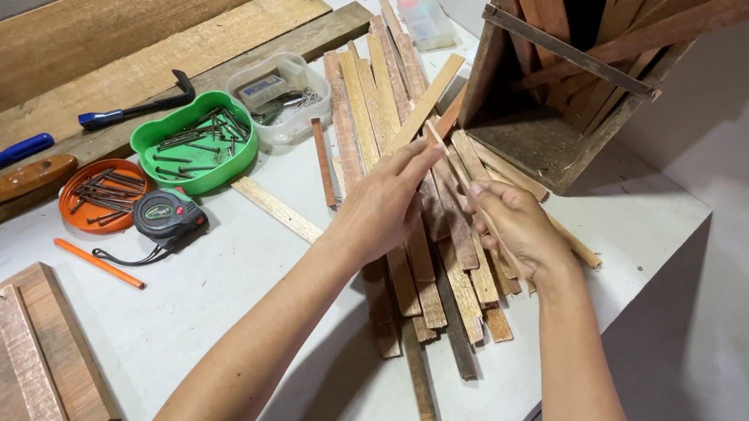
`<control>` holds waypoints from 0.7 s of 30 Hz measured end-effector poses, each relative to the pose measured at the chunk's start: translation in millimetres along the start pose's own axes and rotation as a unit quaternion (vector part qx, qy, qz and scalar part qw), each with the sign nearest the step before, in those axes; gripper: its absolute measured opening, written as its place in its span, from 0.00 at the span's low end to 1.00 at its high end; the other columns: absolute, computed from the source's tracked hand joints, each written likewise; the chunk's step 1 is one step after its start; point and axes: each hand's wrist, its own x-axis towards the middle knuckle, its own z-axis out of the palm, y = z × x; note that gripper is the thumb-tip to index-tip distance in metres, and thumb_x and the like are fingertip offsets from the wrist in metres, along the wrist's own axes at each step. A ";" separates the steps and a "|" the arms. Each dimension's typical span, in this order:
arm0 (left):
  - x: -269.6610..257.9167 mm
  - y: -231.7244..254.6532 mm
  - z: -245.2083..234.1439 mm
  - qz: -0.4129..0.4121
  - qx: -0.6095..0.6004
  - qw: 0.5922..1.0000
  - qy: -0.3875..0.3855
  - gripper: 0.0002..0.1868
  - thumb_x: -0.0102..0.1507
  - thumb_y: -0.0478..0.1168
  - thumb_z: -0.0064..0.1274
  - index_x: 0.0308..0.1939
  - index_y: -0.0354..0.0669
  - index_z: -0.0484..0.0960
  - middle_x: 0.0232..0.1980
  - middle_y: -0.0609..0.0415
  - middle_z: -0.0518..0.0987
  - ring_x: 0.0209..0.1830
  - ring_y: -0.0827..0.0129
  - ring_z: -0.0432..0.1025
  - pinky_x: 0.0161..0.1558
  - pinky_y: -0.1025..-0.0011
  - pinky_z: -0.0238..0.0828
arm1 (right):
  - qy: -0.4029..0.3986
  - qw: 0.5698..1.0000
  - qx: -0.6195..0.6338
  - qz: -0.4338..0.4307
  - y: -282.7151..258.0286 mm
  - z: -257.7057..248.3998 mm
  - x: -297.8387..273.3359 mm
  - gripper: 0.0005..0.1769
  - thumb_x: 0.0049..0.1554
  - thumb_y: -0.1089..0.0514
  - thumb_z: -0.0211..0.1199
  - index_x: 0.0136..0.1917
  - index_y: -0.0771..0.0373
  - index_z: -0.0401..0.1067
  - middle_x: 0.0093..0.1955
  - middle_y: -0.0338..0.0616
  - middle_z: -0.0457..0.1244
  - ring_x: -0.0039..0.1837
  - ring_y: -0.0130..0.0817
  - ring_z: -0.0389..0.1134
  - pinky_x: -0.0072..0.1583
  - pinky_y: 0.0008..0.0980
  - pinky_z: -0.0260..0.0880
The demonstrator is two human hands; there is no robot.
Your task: Sand small wooden slats and arrange them into a frame structure on a wooden base.
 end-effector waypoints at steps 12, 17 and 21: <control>-16.8 -10.5 -16.3 0.063 0.079 0.995 -0.001 0.18 0.59 0.35 0.58 0.54 0.42 0.81 0.55 0.54 0.79 0.59 0.58 0.70 0.59 0.61 0.67 | -0.047 0.995 -0.083 -0.005 -29.6 31.3 -20.2 0.17 0.65 0.52 0.57 0.56 0.68 0.76 0.33 0.43 0.69 0.30 0.27 0.67 0.31 0.28 0.68; -37.4 -20.3 -32.5 0.087 0.129 0.987 0.036 0.13 0.61 0.37 0.55 0.51 0.43 0.80 0.49 0.53 0.77 0.59 0.58 0.70 0.64 0.60 0.63 | -0.020 0.981 -0.188 -0.036 -65.0 65.5 -47.3 0.14 0.60 0.51 0.63 0.55 0.60 0.79 0.34 0.40 0.69 0.33 0.21 0.66 0.32 0.24 0.62; -58.3 -20.7 -58.5 0.055 0.154 0.986 0.018 0.11 0.60 0.35 0.53 0.47 0.43 0.78 0.46 0.51 0.76 0.57 0.57 0.70 0.63 0.57 0.62 | -0.046 0.973 -0.214 -0.075 -65.3 89.7 -45.7 0.16 0.55 0.51 0.69 0.54 0.59 0.81 0.37 0.35 0.71 0.39 0.18 0.70 0.39 0.21 0.69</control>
